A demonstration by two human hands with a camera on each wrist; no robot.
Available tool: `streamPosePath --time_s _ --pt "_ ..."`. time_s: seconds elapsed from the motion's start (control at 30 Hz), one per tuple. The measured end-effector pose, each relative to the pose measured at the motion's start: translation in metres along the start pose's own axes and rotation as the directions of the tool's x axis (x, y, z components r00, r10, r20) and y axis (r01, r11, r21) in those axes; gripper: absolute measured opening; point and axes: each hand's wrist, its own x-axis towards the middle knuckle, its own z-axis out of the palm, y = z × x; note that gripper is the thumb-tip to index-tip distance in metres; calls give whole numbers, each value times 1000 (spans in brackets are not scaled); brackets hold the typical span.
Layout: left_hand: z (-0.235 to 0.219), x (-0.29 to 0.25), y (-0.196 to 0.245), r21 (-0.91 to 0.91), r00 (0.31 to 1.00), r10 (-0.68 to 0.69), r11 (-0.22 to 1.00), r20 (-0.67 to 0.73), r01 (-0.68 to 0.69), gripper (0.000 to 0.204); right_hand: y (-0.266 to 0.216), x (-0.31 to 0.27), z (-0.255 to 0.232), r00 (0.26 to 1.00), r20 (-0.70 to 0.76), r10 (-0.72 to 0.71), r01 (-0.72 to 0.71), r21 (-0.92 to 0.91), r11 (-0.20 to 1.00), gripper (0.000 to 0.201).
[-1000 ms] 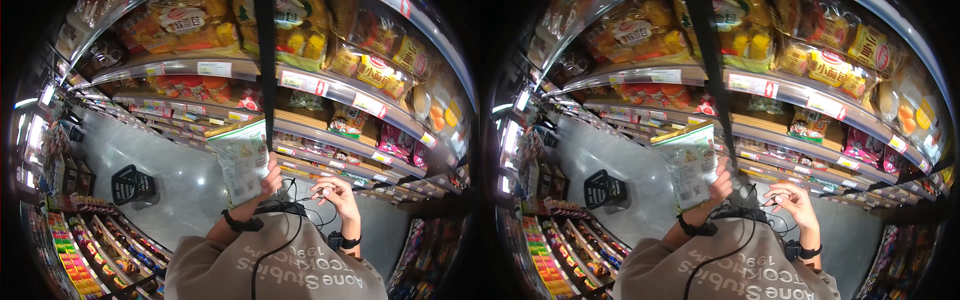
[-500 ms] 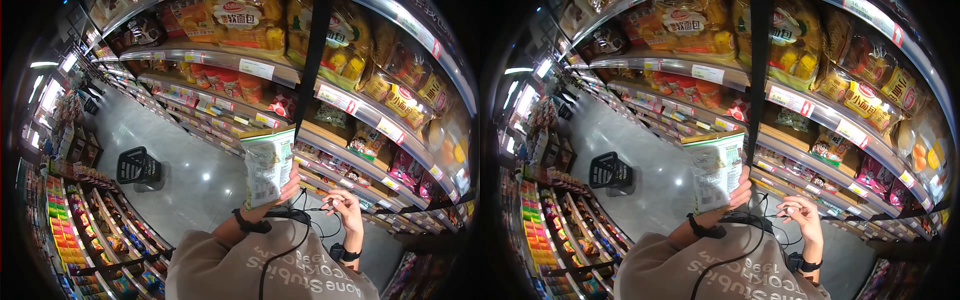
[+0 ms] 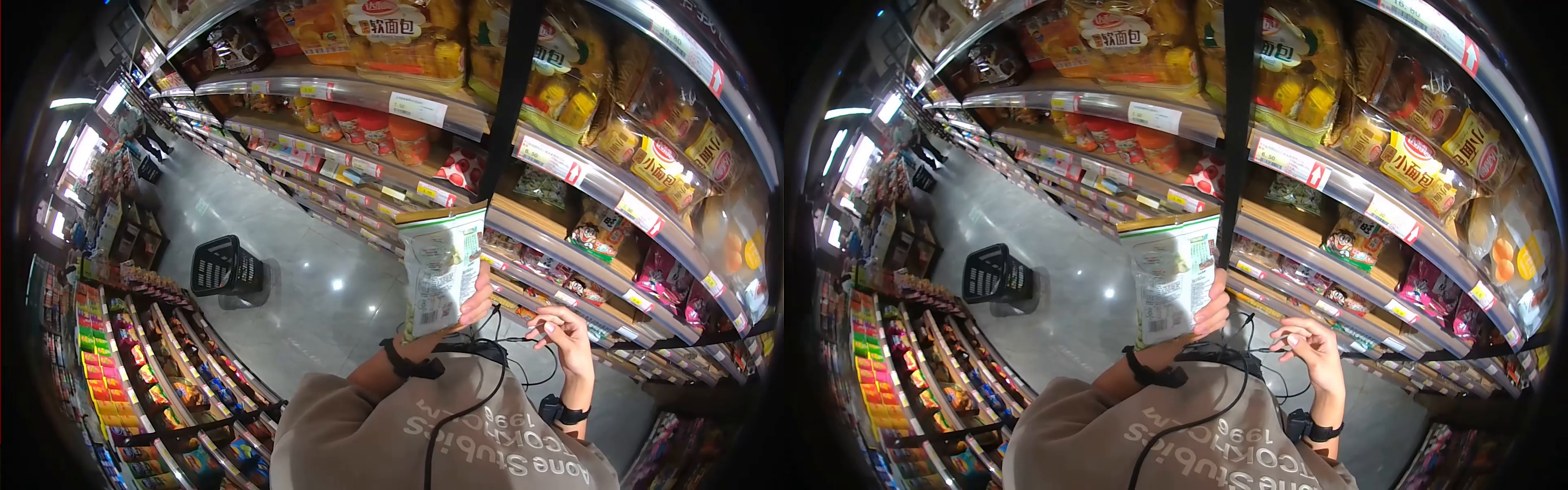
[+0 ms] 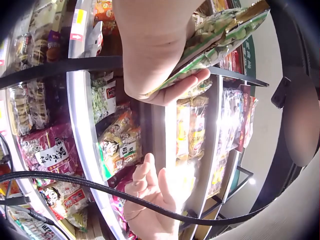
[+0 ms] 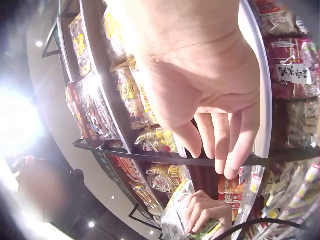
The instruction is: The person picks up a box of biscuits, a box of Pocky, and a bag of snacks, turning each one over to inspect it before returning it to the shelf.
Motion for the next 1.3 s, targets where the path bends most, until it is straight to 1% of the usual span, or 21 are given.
streamPosePath --time_s 0.1,0.3,0.43,0.53,0.57,0.67,0.77,0.87,0.97,1.07,1.17,1.3 --pt "-9 2 -1 -21 1000 -8 1000 29 9 68 0 0 0 1000 -17 -20 19 -21 1000 27" --pt "-14 4 0 -16 998 -27 999 49 28 67 1 0 1 1000 -19 -8 8 12 1000 26" --pt "4 8 2 -39 998 -68 997 -20 67 65 1 0 -2 1000 -18 4 -4 25 1000 26" --pt "3 9 -1 -75 998 -64 995 -8 63 64 0 -2 -2 1000 -24 16 -16 24 1000 25" --pt "3 9 -1 -55 998 -55 997 6 56 64 0 -2 -2 1000 -24 17 -17 27 999 26" --pt "-2 5 -2 -43 998 -62 997 -21 61 63 1 -4 -3 1000 -16 20 -20 28 999 26" --pt "1 5 0 11 996 -82 997 -37 82 60 1 -5 -3 1000 -11 20 -20 31 999 26" --pt "-4 6 -1 -1 996 -78 997 34 79 59 0 -7 -3 999 -13 29 -29 23 999 26" --pt "2 5 -2 -10 997 -72 997 10 72 59 -1 -7 -1 1000 -10 26 -26 14 1000 26" --pt "1 3 -3 -23 999 -38 999 29 39 59 -2 -6 0 1000 4 26 -26 9 1000 25" --pt "0 2 -2 -33 998 -40 999 53 42 58 -4 -7 2 999 5 34 -34 6 999 25" --pt "-8 -5 -1 -17 998 -56 998 24 56 57 -3 -9 2 999 0 35 -35 0 999 24"
